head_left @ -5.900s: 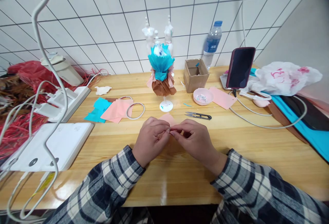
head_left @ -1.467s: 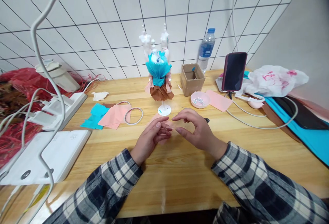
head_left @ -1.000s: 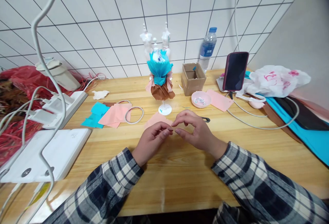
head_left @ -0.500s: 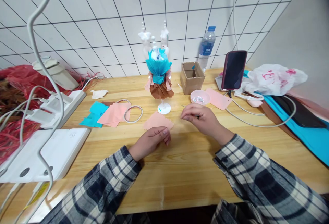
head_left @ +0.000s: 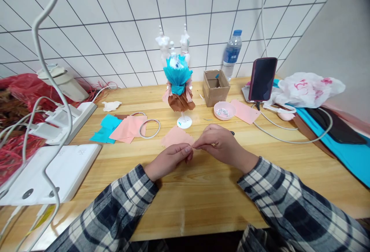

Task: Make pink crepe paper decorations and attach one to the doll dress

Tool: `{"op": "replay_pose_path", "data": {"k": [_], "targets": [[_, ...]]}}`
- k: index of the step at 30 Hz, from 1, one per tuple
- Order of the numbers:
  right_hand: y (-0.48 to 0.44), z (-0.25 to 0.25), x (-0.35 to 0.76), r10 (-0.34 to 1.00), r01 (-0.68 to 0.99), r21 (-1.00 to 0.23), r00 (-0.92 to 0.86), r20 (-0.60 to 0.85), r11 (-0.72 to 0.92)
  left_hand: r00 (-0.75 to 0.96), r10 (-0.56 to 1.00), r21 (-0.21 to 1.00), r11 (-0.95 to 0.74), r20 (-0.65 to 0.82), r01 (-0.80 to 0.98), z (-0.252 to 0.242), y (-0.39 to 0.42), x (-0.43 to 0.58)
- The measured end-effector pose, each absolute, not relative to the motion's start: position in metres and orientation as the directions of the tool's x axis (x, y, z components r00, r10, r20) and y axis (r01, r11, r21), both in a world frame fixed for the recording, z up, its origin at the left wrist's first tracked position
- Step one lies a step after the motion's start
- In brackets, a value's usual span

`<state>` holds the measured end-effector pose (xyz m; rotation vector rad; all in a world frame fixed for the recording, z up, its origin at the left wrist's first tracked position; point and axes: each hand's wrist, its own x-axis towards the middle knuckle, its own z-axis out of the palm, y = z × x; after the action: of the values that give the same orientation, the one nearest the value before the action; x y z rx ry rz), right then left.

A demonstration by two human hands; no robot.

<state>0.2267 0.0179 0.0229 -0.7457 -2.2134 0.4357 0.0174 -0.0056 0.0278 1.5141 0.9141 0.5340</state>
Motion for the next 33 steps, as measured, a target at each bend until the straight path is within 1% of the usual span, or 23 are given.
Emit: {"op": "replay_pose_path", "data": {"k": [4,8,12,14,17,19,21,23,25,28,30,33], "targets": [[0.019,0.024,0.23,0.641,0.407,-0.499,-0.557,0.528,0.765,0.607,0.763,0.961,0.065,-0.221,0.268,0.029,-0.005,0.017],[0.017,0.024,0.228,0.694,0.414,-0.566,-0.528,0.488,0.713,0.593,0.771,0.962,0.096,-0.233,0.254,0.028,-0.005,0.019],[0.017,0.026,0.229,0.705,0.389,-0.606,-0.54,0.46,0.694,0.577,0.776,0.959,0.129,-0.255,0.251,0.027,-0.004,0.02],[0.019,0.027,0.232,0.728,0.369,-0.661,-0.543,0.418,0.654,0.558,0.787,0.956,0.139,-0.264,0.257,0.026,-0.004,0.02],[0.02,0.03,0.239,0.763,0.283,-0.788,-0.555,0.33,0.546,0.546,0.793,0.951,0.13,-0.27,0.282,0.025,-0.004,0.019],[0.02,0.034,0.243,0.78,0.238,-0.821,-0.524,0.341,0.519,0.556,0.787,0.945,0.102,-0.267,0.31,0.023,-0.006,0.02],[0.016,0.039,0.243,0.754,0.252,-0.76,-0.499,0.428,0.599,0.576,0.776,0.941,0.065,-0.257,0.333,0.022,-0.007,0.021],[0.01,0.045,0.24,0.657,0.291,-0.626,-0.57,0.494,0.724,0.593,0.771,0.942,0.028,-0.233,0.334,0.023,-0.008,0.021],[0.005,0.049,0.236,0.562,0.317,-0.504,-0.684,0.465,0.803,0.61,0.766,0.948,-0.004,-0.202,0.319,0.024,-0.008,0.022],[0.001,0.046,0.23,0.504,0.363,-0.373,-0.754,0.422,0.854,0.632,0.752,0.95,-0.026,-0.186,0.31,0.025,-0.007,0.021],[0.001,0.042,0.228,0.484,0.374,-0.316,-0.76,0.434,0.872,0.648,0.735,0.949,-0.019,-0.2,0.315,0.026,-0.006,0.02],[0.004,0.04,0.228,0.473,0.382,-0.282,-0.764,0.439,0.88,0.66,0.721,0.952,-0.002,-0.211,0.307,0.026,-0.006,0.019]]}}
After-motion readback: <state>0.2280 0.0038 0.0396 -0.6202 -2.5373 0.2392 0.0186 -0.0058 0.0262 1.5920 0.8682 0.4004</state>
